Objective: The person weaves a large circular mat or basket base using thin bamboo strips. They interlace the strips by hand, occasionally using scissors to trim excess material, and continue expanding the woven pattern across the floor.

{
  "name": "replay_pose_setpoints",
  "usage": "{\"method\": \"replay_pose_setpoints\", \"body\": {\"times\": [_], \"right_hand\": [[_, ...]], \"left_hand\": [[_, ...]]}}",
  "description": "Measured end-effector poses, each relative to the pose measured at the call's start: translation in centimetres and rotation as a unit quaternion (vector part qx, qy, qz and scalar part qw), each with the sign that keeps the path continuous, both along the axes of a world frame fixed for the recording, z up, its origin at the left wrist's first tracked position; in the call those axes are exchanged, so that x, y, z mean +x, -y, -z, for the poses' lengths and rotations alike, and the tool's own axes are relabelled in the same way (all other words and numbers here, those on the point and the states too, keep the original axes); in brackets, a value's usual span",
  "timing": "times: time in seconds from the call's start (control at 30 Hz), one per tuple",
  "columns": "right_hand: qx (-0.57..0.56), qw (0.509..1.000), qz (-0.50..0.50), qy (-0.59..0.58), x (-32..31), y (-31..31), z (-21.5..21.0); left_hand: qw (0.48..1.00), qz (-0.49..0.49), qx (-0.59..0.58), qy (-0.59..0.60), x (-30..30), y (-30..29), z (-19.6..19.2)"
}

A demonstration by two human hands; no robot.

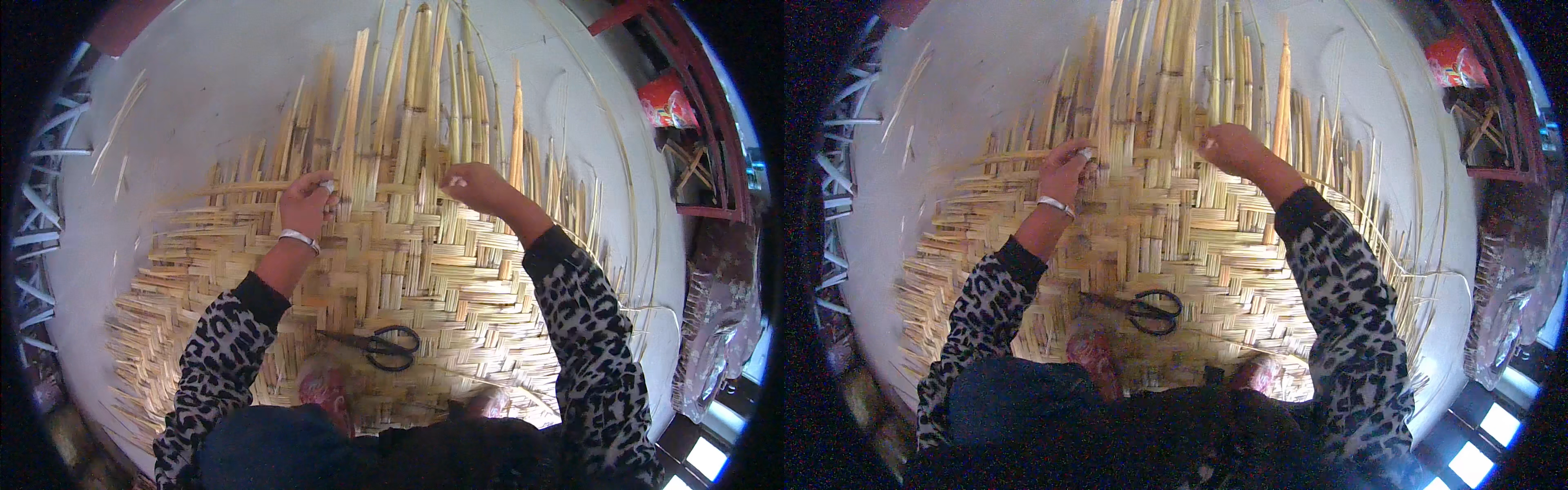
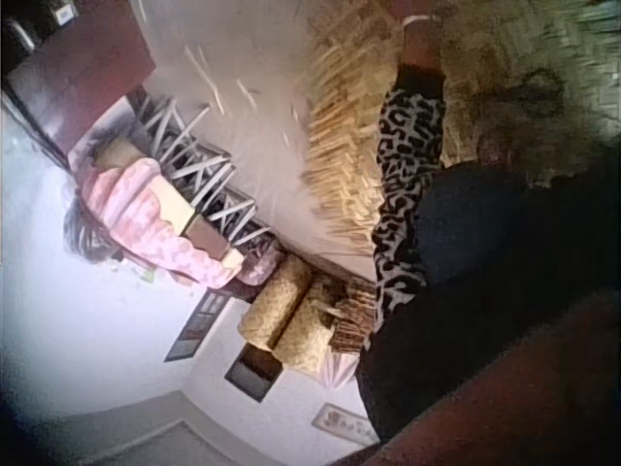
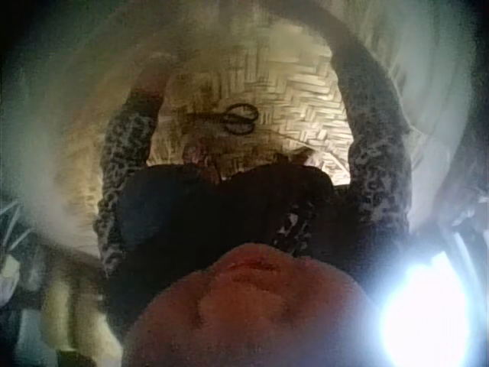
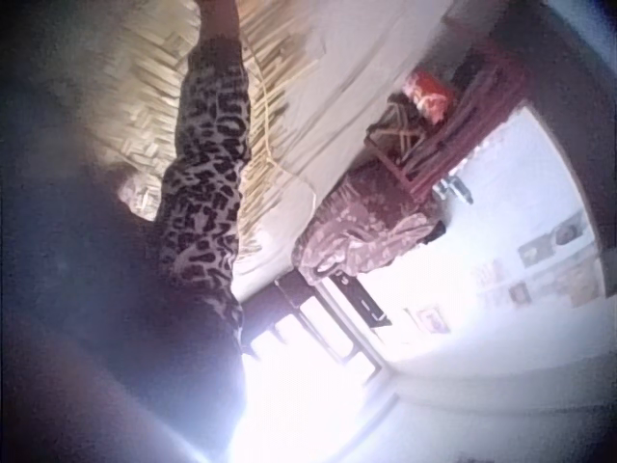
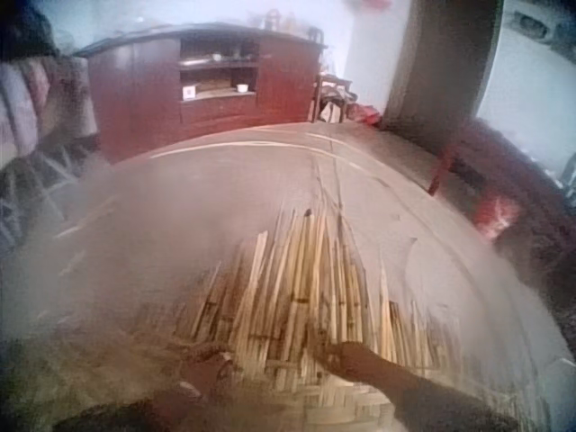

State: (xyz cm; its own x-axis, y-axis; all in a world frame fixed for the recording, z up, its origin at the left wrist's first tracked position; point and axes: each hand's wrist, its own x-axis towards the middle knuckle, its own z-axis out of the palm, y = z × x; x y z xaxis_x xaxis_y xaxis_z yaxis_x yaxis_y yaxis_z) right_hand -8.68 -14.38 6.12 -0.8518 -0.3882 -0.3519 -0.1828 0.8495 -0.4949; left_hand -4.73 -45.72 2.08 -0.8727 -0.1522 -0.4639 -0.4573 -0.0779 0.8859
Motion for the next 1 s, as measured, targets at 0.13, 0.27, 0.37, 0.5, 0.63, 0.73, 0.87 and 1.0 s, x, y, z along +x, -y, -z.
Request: {"method": "replay_pose_setpoints", "body": {"times": [0.13,0.27,0.37,0.5,0.63,0.73,0.87,1.0], "right_hand": [[0.021,0.997,0.071,-0.001,1.4,-1.1,0.7],[0.050,0.996,0.057,-0.046,1.6,-0.6,1.1],[0.060,0.995,0.071,-0.034,1.7,-0.3,0.9],[0.062,0.996,0.047,-0.045,2.3,-0.1,0.5],[0.096,0.993,0.010,-0.065,3.6,0.4,0.5],[0.106,0.992,-0.015,-0.066,3.5,0.4,0.2],[0.132,0.989,-0.017,-0.064,3.1,0.7,0.1],[0.162,0.982,-0.037,-0.087,3.0,1.2,-0.1]], "left_hand": [[0.993,-0.019,0.114,-0.014,-0.3,1.6,0.6],[0.989,-0.078,0.127,-0.007,-0.6,4.5,0.2],[0.995,-0.073,0.074,0.014,-1.2,5.6,0.5],[0.997,-0.068,0.030,0.004,-0.9,6.0,1.3],[0.999,-0.039,-0.023,0.006,0.7,6.5,1.8],[0.999,-0.042,-0.008,0.006,1.1,6.7,1.9],[0.999,-0.014,-0.032,0.015,0.9,7.0,1.8],[0.999,-0.002,0.016,0.044,0.1,7.5,1.8]]}}
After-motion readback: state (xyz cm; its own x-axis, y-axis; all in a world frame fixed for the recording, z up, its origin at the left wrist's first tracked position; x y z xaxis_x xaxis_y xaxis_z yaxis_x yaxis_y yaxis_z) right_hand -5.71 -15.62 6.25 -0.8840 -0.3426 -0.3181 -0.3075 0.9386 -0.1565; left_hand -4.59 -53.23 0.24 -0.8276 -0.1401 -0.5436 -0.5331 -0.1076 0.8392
